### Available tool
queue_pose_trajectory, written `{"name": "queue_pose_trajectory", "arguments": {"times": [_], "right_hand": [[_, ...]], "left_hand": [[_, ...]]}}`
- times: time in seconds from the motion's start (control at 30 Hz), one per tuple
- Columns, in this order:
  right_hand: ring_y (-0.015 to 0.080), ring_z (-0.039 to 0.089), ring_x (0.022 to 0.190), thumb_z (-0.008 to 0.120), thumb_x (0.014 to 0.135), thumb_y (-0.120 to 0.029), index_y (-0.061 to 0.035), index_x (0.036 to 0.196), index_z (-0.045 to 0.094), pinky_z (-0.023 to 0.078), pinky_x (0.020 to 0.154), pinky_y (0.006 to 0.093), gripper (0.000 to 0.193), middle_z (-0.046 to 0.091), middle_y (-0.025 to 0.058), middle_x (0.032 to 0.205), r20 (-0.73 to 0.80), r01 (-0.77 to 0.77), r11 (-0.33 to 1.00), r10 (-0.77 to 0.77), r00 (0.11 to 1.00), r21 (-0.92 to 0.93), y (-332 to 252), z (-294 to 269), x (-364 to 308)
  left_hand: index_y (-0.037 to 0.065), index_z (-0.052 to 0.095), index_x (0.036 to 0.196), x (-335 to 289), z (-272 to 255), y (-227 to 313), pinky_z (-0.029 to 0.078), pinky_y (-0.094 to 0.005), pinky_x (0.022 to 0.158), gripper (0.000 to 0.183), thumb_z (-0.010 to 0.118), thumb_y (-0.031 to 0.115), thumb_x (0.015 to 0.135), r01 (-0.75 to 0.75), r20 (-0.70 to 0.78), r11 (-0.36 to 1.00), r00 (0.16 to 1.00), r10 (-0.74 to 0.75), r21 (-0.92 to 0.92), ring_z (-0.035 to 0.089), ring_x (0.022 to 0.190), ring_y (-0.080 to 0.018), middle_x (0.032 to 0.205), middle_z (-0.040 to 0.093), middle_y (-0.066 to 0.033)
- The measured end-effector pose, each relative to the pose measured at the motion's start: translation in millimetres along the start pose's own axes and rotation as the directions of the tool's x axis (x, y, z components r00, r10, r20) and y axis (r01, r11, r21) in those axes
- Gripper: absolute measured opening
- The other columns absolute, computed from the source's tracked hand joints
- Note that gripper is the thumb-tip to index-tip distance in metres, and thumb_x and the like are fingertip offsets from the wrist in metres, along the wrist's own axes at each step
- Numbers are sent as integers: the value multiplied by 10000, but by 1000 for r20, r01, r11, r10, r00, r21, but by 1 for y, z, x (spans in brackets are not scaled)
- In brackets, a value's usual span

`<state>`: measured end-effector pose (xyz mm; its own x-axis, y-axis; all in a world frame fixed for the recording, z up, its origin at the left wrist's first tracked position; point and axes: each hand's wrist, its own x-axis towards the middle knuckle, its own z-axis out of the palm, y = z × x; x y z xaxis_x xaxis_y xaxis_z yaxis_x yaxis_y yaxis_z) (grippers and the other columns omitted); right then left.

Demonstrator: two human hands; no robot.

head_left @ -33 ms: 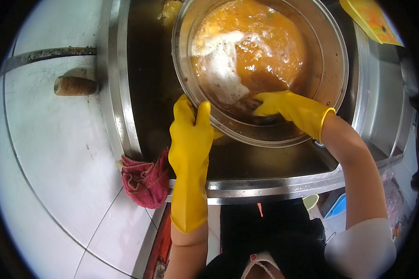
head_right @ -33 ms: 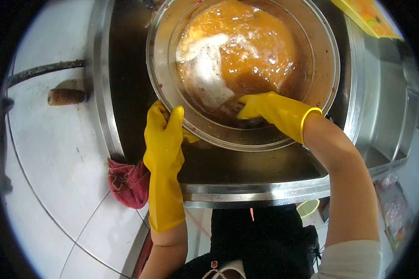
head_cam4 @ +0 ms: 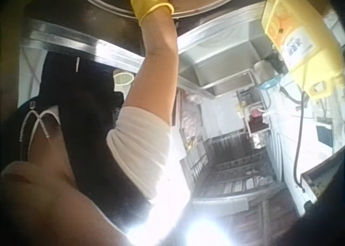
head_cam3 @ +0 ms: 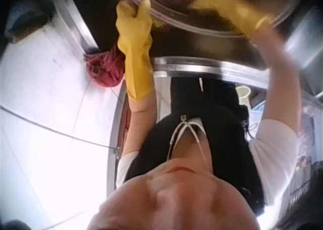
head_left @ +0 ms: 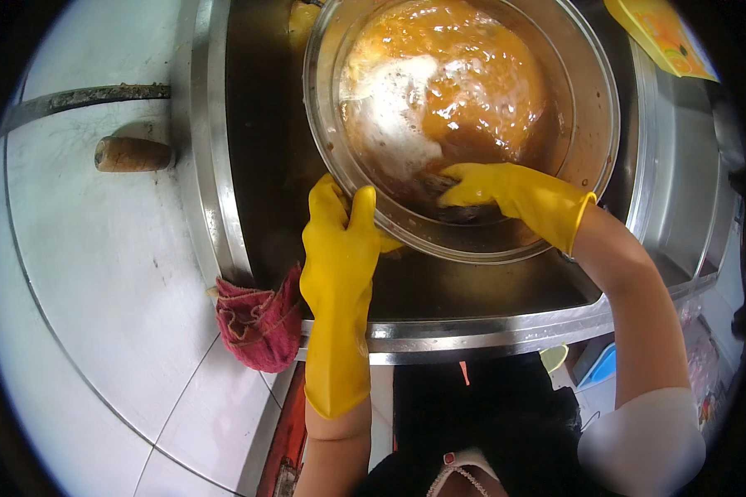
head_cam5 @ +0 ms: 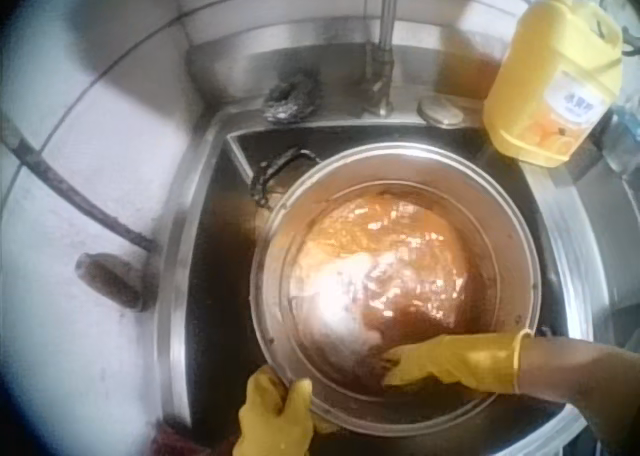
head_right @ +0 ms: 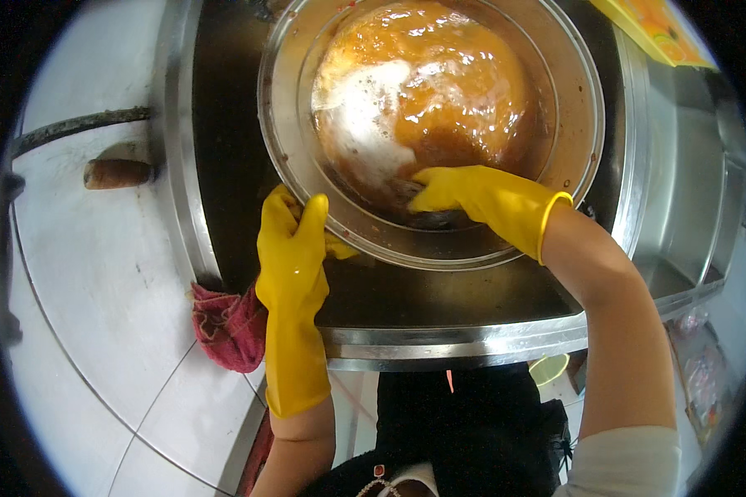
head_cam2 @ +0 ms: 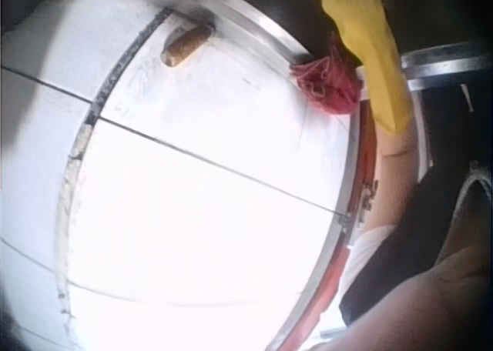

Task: The person scrubs a large stainless steel pot with a steel wool pad and yellow rubber gloves, then rinses it under running water. They place the cleaned pot on a countertop and remove the gloves.

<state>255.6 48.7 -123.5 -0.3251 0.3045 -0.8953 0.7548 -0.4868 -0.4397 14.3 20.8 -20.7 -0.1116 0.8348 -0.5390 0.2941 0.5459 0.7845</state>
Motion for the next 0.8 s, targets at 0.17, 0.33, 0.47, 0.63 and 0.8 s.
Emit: {"name": "queue_pose_trajectory", "arguments": {"times": [0.17,0.33,0.47,0.63,0.8], "right_hand": [[154,662,1194,760,972,-266,-26,1387,663,494,1034,289,489,713,86,1312,-262,412,464,-354,898,784,-78,13,-40],[202,664,1234,776,920,-527,-72,1474,599,479,1073,311,738,700,112,1364,-448,403,817,-203,871,412,-152,19,-71],[321,662,1266,742,899,-544,-86,1494,576,482,1088,370,769,678,179,1388,-175,174,981,-157,972,83,-85,37,-109],[376,633,1271,682,936,-475,-95,1392,673,486,1095,456,593,645,171,1409,-87,89,852,-156,984,-515,25,10,-130],[420,692,1137,658,968,-393,-127,1233,773,563,966,505,392,749,196,1167,-314,-345,682,174,933,-645,27,-33,-73]], "left_hand": [[-9,540,1361,-27,0,-3,662,-355,760,396,691,50,1000,112,25,941,994,-110,-318,697,921,-165,1091,684,-119],[1,483,1387,-36,0,-19,636,-350,860,508,697,-50,930,60,80,928,996,-33,-367,680,991,-186,1180,644,-117],[14,473,1388,-38,-5,-26,620,-336,843,571,694,-138,885,113,184,889,982,-33,-445,676,1049,-177,1224,635,-117],[26,441,1475,-42,-6,-20,622,-312,818,539,693,25,998,127,100,937,990,-100,-325,700,1013,-189,1229,639,-130],[51,358,1628,-37,-3,-8,579,-307,921,614,617,136,1077,89,89,910,994,-58,-405,681,1134,-208,1367,630,-137]]}}
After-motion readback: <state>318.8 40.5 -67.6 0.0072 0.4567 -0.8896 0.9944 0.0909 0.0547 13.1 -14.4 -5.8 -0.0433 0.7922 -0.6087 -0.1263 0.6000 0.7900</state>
